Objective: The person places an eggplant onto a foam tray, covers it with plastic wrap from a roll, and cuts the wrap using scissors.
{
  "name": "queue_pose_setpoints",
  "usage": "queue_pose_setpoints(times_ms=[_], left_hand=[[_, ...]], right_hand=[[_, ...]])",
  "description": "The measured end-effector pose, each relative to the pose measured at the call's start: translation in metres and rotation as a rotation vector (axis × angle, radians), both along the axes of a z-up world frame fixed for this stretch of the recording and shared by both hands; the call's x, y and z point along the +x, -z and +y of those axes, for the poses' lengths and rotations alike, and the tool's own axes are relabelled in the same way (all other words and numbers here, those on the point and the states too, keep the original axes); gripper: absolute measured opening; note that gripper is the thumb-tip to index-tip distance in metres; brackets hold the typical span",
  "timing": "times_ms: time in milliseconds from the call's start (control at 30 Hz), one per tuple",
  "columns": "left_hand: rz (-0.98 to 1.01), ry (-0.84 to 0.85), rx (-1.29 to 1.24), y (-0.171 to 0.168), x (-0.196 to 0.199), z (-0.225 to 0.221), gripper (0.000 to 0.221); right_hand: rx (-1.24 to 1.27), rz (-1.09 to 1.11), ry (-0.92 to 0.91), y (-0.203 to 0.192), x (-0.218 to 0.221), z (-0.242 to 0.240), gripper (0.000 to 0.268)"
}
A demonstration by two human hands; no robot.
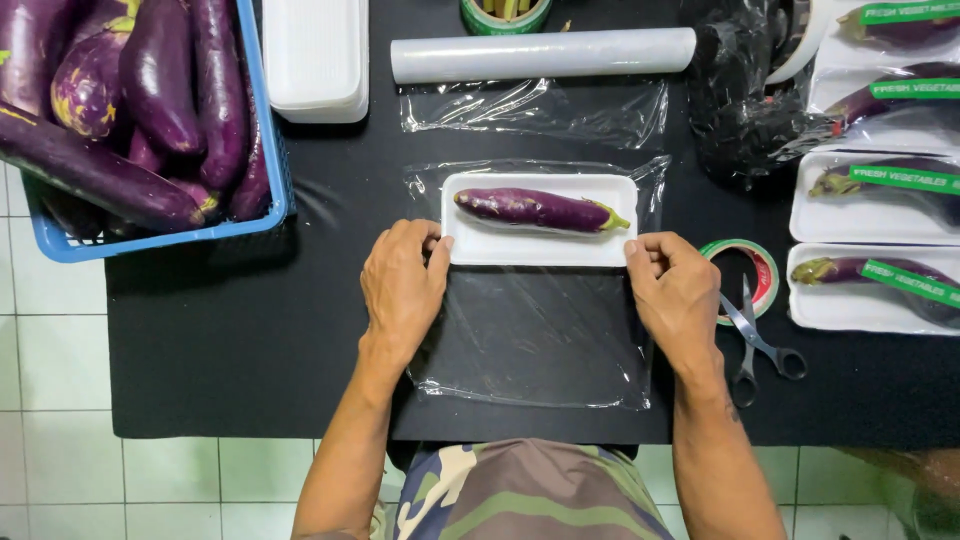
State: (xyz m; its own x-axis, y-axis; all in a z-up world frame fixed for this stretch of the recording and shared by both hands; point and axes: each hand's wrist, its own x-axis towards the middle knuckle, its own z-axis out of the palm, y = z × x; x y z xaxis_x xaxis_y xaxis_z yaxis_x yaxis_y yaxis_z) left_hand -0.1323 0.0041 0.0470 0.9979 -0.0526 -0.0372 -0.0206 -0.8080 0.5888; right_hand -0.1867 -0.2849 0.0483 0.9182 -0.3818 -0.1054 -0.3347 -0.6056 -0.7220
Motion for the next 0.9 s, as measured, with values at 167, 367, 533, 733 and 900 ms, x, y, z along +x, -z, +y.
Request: queue_pose_setpoints(times_ms=[167,367,533,733,900], left_hand=[[-0.03,0.021,-0.005,0.0,-0.002,-0.001,0.01],[-0.125,-0.019,-0.007,-0.013,0.014,0.005,0.009],[-0.112,0.072,-0.015,-0.025,0.066,0.015,0.027],[0.137,0.158,0.044,0.016,0.105,0.02,0.031],[0.19,0.129,-0.077,0.008,0.108,0.017,0.009]], right_hand=[[0.016,-0.011,-0.014,-0.005,0.001,0.0,0.011],[-0.148,-0.101,-0.082,-0.029,0.009,-0.006,0.012],[-0.376,-0.326,-0.364,-0.035,0.062,-0.027,0.015],[-0.264,-0.041,-0.598,-0.02,0.108,-0.032,0.021],[-0.193,0.075,-0.587,-0.026,0.112,-0.035,0.008]])
